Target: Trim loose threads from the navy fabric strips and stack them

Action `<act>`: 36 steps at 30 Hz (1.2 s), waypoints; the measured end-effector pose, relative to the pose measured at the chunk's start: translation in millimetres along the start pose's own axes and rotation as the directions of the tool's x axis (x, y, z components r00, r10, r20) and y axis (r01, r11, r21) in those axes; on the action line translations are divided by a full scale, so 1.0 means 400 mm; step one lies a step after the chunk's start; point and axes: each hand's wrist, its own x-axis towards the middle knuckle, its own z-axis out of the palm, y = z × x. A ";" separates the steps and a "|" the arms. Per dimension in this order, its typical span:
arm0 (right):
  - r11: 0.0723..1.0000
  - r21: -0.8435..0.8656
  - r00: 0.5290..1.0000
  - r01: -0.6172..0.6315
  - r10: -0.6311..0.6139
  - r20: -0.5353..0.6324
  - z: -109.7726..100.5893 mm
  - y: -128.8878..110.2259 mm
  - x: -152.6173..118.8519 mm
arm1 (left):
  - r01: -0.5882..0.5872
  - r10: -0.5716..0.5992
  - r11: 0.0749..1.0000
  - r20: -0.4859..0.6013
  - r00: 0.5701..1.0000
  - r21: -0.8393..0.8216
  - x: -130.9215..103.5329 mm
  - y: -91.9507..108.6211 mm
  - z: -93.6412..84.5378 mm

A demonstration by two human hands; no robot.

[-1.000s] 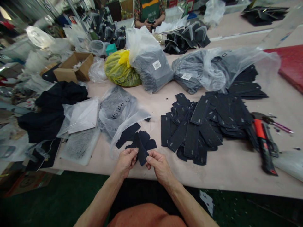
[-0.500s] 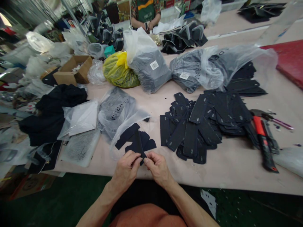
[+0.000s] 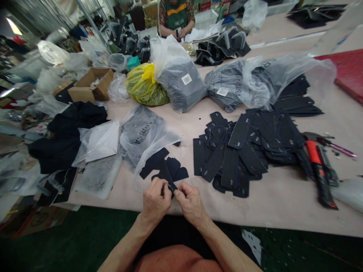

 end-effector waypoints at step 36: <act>0.986 -0.037 0.793 -0.163 0.154 0.589 -0.135 -0.102 0.033 | 0.650 -0.437 0.116 0.549 0.713 -0.751 0.051 -0.019 -0.034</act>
